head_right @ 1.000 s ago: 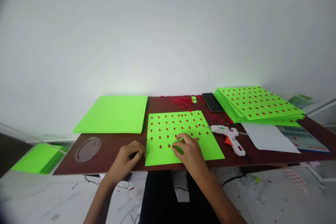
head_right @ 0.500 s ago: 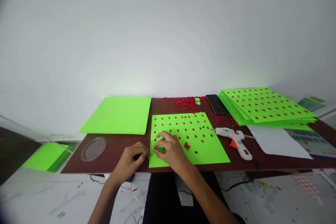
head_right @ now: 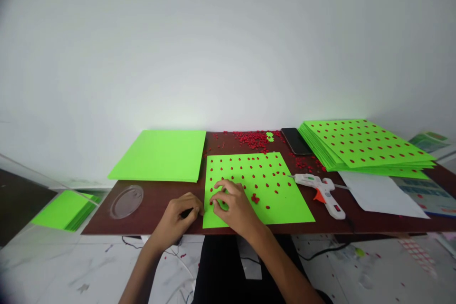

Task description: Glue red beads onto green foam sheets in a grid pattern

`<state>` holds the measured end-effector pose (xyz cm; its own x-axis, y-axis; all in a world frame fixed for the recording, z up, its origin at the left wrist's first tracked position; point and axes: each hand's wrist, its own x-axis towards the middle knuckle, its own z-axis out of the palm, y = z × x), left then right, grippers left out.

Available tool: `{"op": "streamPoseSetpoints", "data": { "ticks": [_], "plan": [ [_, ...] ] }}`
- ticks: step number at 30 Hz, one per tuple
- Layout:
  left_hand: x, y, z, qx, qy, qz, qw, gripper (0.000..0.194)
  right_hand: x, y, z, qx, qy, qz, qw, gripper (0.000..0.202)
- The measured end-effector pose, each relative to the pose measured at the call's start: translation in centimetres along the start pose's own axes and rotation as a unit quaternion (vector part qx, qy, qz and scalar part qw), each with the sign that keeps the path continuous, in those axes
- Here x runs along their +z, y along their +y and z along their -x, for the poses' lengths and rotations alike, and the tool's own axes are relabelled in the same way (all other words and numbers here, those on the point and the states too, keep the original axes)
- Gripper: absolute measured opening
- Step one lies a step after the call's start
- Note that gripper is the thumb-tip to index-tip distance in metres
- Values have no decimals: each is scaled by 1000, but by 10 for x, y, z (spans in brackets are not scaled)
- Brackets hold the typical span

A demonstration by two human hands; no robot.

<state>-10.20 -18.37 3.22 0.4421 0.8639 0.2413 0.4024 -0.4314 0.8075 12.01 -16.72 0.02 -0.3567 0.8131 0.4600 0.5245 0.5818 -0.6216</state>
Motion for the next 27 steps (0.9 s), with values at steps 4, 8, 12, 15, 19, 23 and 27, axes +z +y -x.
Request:
{"op": "streamPoseSetpoints", "data": {
  "ticks": [4, 8, 12, 15, 19, 23, 27],
  "plan": [
    [0, 1, 0, 2, 3, -3, 1000, 27, 4, 1, 1, -5, 4, 16, 1000, 19],
    [0, 2, 0, 5, 3, -8, 1000, 27, 6, 0, 1, -15, 10, 44, 999, 18],
    [1, 1, 0, 10, 4, -11, 1000, 28, 6, -2, -1, -30, -8, 92, 995, 16],
    [1, 0, 0, 10, 1, -11, 1000, 27, 6, -3, -1, -58, -30, 128, 990, 15],
    [2, -1, 1, 2, 0, -8, 1000, 26, 8, -7, -1, -94, -31, 149, 984, 12],
    [2, -2, 0, -2, 0, -10, 1000, 26, -6, -9, 3, -78, 102, 93, 987, 16],
    [1, -2, -1, -4, 3, -14, 1000, 27, -42, 15, 29, 33, 243, 106, 964, 18]
  ]
}}
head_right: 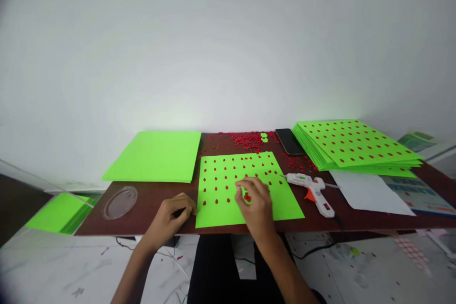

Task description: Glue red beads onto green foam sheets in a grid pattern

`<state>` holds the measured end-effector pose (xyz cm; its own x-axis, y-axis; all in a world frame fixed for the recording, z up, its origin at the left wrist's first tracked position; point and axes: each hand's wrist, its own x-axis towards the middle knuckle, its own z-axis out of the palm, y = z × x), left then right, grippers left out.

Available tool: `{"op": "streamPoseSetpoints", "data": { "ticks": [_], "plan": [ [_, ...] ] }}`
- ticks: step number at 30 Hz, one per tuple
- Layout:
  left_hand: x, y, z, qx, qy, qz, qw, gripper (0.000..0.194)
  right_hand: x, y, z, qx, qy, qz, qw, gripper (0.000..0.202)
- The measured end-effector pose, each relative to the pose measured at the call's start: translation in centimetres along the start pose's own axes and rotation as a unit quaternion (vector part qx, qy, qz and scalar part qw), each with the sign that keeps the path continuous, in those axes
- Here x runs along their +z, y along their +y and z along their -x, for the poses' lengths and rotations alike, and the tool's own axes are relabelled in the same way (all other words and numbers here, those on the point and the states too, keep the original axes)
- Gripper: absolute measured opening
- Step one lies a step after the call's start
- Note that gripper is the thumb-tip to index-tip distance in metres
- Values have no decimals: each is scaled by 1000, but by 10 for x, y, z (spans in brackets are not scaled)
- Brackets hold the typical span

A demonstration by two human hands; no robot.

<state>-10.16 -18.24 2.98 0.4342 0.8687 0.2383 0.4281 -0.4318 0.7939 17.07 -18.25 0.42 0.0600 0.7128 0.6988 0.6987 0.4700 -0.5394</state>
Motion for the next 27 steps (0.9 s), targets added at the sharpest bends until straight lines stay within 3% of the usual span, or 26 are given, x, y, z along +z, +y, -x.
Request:
{"op": "streamPoseSetpoints", "data": {
  "ticks": [2, 6, 10, 19, 24, 27],
  "plan": [
    [-1, 0, 0, -1, 0, 0, 1000, 27, -18, 24, 7, -4, -47, 33, 998, 20],
    [-1, -1, -2, -1, -3, -2, 1000, 28, -36, 54, 16, -85, -206, 28, 974, 27],
    [-2, 1, -4, -7, -3, -9, 1000, 29, -44, 60, 7, -118, -245, 48, 961, 24],
    [-1, 4, -5, -8, 6, -26, 1000, 29, -72, 100, 7, -92, -220, 66, 969, 25],
    [0, 5, -5, -15, 1, -28, 1000, 29, -79, 102, 12, -69, -186, 90, 976, 25],
    [-3, 5, -5, -24, -1, -21, 999, 30, -92, 103, 11, -32, -119, 147, 981, 25]
  ]
}}
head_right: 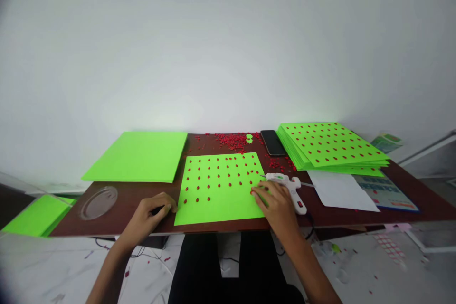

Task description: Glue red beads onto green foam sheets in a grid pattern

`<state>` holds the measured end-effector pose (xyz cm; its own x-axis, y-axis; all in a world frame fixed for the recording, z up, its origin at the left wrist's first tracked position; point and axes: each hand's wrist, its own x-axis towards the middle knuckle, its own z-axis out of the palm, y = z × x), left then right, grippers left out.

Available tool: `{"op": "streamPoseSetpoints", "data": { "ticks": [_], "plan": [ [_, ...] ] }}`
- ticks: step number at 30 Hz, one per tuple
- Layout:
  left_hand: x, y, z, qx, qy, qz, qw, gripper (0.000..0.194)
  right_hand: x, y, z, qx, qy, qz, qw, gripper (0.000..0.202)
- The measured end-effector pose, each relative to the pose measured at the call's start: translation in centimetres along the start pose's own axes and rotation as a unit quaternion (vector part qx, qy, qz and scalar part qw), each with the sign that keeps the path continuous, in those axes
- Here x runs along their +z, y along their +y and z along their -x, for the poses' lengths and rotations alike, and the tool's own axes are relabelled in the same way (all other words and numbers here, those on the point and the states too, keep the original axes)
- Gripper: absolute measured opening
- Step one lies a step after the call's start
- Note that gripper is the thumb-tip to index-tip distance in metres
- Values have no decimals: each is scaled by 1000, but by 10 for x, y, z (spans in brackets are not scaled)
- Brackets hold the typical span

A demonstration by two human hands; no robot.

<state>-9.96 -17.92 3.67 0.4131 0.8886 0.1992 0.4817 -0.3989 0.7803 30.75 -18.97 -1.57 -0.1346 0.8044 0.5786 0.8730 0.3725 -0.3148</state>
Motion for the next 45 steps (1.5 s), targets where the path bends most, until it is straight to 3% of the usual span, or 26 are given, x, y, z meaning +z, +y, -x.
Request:
{"op": "streamPoseSetpoints", "data": {
  "ticks": [3, 6, 9, 12, 15, 18, 22, 25, 30, 45],
  "plan": [
    [-3, 0, 2, -8, 5, 26, 1000, 32, -18, 16, 8, 157, 61, 118, 979, 35],
    [2, 8, 4, 3, 38, 42, 998, 35, -31, 35, 20, 288, -8, 193, 938, 56],
    [24, 25, 7, 41, 45, 17, 998, 31, -31, 46, 28, 340, -55, 161, 925, 61],
    [55, 42, 7, 92, 26, -16, 995, 23, -25, 45, 27, 366, -40, 83, 926, 63],
    [80, 45, 5, 130, 4, -81, 988, 20, -23, 34, 21, 387, -25, 6, 922, 66],
    [90, 38, 4, 140, -6, -127, 982, 24, -24, 11, 16, 366, -49, -67, 927, 59],
    [90, 34, 3, 132, -5, -132, 982, 23, -21, -26, 8, 257, -143, -192, 937, 42],
    [90, 36, 3, 130, -5, -132, 983, 23, -15, -42, 0, 201, -195, -220, 935, 35],
    [91, 37, 4, 131, -1, -130, 983, 23, -8, -42, -4, 180, -229, -178, 940, 33],
    [92, 35, 5, 127, -4, -127, 984, 20, -1, -36, -2, 157, -182, -133, 962, 18]
  ]
}}
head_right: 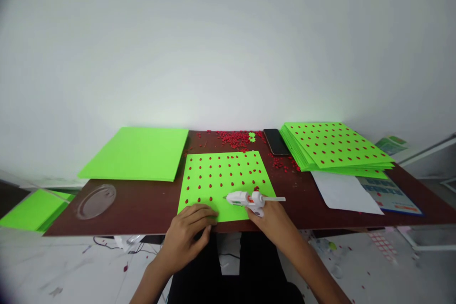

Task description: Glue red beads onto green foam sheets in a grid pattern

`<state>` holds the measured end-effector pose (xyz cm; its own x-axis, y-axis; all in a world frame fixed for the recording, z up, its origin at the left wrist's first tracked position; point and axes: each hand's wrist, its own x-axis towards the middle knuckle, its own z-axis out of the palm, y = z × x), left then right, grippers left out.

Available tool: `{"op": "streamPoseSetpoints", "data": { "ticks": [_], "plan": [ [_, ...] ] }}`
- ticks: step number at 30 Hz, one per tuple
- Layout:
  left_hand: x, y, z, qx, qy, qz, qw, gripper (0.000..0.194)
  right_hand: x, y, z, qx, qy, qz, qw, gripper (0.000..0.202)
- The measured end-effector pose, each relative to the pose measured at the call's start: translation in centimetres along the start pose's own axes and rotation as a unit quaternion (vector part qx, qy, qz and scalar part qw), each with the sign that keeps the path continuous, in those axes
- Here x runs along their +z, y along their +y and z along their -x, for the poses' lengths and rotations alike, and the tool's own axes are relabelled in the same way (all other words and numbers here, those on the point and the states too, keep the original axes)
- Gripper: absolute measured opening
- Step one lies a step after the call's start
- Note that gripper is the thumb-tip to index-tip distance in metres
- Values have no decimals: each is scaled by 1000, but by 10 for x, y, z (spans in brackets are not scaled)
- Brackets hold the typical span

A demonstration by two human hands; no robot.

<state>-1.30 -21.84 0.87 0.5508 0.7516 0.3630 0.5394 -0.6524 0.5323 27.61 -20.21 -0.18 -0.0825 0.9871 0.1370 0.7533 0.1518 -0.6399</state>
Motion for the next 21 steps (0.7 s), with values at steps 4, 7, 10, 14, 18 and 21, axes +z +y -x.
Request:
{"op": "streamPoseSetpoints", "data": {
  "ticks": [4, 7, 10, 14, 18, 21],
  "plan": [
    [1, 0, 0, 2, 3, 2, 1000, 21, 3, 4, 0, 2, -14, 26, 1000, 20],
    [2, 0, -1, 4, 5, -1, 1000, 20, 5, 6, 1, 1, -24, 52, 998, 22],
    [2, 0, -2, 6, 14, -5, 1000, 20, 5, 7, 2, -4, -13, 62, 998, 22],
    [3, 1, -2, 7, 22, -5, 1000, 20, 1, 7, 3, -2, -14, 23, 1000, 22],
    [2, 0, -2, 5, 20, -6, 1000, 20, -4, 4, -1, -4, -10, -6, 1000, 21],
    [2, 0, -2, -1, 19, -7, 1000, 20, -4, 2, -3, -4, -9, -3, 1000, 21]
  ]
}}
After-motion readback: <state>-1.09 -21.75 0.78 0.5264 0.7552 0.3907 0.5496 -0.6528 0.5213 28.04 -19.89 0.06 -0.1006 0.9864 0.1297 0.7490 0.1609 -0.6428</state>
